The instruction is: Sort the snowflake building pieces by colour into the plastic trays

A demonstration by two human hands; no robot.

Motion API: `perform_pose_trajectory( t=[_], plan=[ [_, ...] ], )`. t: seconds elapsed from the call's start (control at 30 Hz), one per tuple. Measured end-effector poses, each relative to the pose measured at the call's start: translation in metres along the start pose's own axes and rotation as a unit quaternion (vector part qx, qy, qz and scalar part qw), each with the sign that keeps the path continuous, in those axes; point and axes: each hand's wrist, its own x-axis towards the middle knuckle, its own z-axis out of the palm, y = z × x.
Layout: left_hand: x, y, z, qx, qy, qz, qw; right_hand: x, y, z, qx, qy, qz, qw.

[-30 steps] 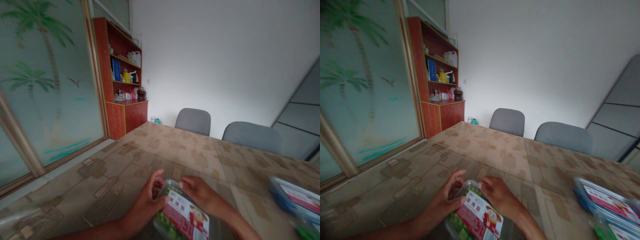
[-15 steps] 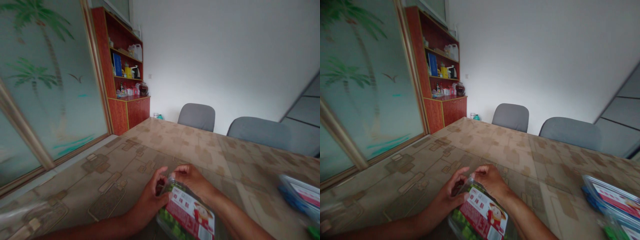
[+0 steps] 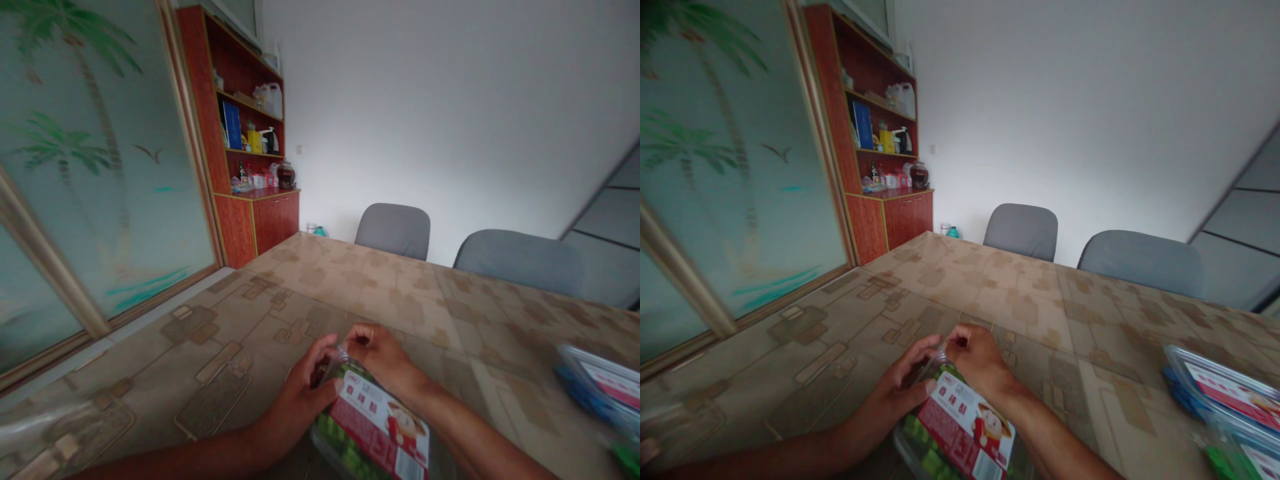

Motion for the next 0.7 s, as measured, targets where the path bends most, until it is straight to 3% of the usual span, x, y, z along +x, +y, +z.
perform_pose_trajectory(
  t=[0.23,0.4,0.53,0.6,0.7],
  plan=[
    [0.001,0.002,-0.001,0.024,0.001,0.021,0.999,-0.008,-0.013,-0.001,-0.113,0.053,-0.065,0.990],
    [-0.001,0.007,-0.002,0.134,0.023,0.039,0.990,-0.017,-0.014,0.000,-0.170,0.074,-0.103,0.977],
    [-0.003,0.012,-0.004,0.193,0.013,0.072,0.978,-0.015,-0.009,-0.002,-0.146,0.067,-0.116,0.980],
    [-0.005,0.014,-0.006,0.187,-0.008,0.079,0.979,-0.010,-0.004,-0.005,-0.103,0.059,-0.090,0.989],
    [-0.007,0.017,-0.010,0.110,-0.120,0.079,0.983,-0.003,0.004,-0.013,-0.071,0.067,-0.056,0.994]
  ],
)
